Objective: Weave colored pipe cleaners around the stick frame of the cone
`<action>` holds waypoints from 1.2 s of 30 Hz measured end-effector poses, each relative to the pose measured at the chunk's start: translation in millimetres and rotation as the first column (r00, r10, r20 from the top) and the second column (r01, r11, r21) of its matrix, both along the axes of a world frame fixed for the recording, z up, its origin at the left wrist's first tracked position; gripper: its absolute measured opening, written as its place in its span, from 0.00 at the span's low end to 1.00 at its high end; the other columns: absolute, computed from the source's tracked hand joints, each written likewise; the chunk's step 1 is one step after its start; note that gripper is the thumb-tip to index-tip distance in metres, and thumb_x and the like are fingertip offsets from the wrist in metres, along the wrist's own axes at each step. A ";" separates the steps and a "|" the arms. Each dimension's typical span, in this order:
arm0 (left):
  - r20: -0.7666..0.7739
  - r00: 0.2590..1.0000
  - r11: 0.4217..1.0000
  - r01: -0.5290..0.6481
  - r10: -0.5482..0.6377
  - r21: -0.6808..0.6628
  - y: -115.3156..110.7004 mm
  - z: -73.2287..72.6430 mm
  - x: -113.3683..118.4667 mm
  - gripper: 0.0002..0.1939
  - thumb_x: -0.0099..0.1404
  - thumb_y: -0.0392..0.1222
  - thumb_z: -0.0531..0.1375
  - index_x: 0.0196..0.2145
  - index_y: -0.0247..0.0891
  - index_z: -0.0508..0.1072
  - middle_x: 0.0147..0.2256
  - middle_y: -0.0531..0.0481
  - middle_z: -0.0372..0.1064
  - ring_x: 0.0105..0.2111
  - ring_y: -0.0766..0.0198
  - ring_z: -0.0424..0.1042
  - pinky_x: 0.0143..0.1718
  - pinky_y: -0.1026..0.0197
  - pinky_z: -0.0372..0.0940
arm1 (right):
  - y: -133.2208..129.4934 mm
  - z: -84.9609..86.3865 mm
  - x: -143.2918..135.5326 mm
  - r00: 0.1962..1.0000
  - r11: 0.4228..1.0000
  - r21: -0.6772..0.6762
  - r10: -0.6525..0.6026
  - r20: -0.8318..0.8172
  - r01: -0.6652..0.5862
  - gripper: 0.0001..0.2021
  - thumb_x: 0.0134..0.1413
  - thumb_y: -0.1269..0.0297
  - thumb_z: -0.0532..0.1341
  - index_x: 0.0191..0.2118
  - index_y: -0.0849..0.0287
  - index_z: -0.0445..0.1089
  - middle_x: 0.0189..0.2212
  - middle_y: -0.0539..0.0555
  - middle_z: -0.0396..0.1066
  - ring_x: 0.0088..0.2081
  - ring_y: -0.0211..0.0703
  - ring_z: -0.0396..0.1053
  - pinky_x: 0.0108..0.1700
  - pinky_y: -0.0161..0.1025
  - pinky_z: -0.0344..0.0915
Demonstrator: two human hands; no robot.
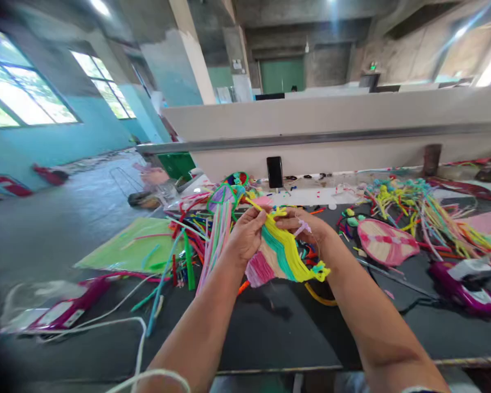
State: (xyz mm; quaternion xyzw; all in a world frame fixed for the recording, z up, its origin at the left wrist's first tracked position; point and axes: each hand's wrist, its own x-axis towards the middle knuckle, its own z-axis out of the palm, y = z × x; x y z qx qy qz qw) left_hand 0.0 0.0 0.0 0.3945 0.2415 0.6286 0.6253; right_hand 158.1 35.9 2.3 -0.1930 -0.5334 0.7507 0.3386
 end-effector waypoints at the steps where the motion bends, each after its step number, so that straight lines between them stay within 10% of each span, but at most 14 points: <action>1: -0.011 1.000 1.000 -0.022 0.022 0.003 0.0 -0.4 0.5 0.17 0.46 0.44 0.71 0.32 0.36 0.72 0.27 0.55 0.71 0.25 0.71 0.68 0.30 0.67 0.64 | -1.3 1.1 -0.6 1.000 1.000 0.002 0.000 0.003 0.000 0.14 0.35 0.68 0.73 0.33 0.60 0.73 0.27 0.48 0.72 0.29 0.35 0.69 0.35 0.32 0.65; 20: -0.033 0.981 0.978 -0.195 0.193 -0.068 -1.9 0.1 2.6 0.20 0.42 0.43 0.72 0.25 0.36 0.65 0.20 0.59 0.63 0.19 0.73 0.63 0.23 0.68 0.59 | -1.2 -3.7 -9.6 0.997 0.999 0.013 -0.045 0.069 0.044 0.17 0.32 0.69 0.73 0.33 0.61 0.70 0.27 0.46 0.70 0.28 0.32 0.67 0.32 0.31 0.61; 36: -0.097 0.922 0.922 -0.358 0.374 0.146 4.7 -13.9 6.8 0.13 0.52 0.42 0.68 0.26 0.36 0.67 0.24 0.58 0.60 0.24 0.73 0.60 0.29 0.68 0.58 | 1.8 -7.4 -13.5 0.986 0.988 -0.021 -0.155 -0.061 0.154 0.18 0.29 0.72 0.74 0.33 0.59 0.73 0.26 0.46 0.73 0.28 0.34 0.71 0.33 0.32 0.66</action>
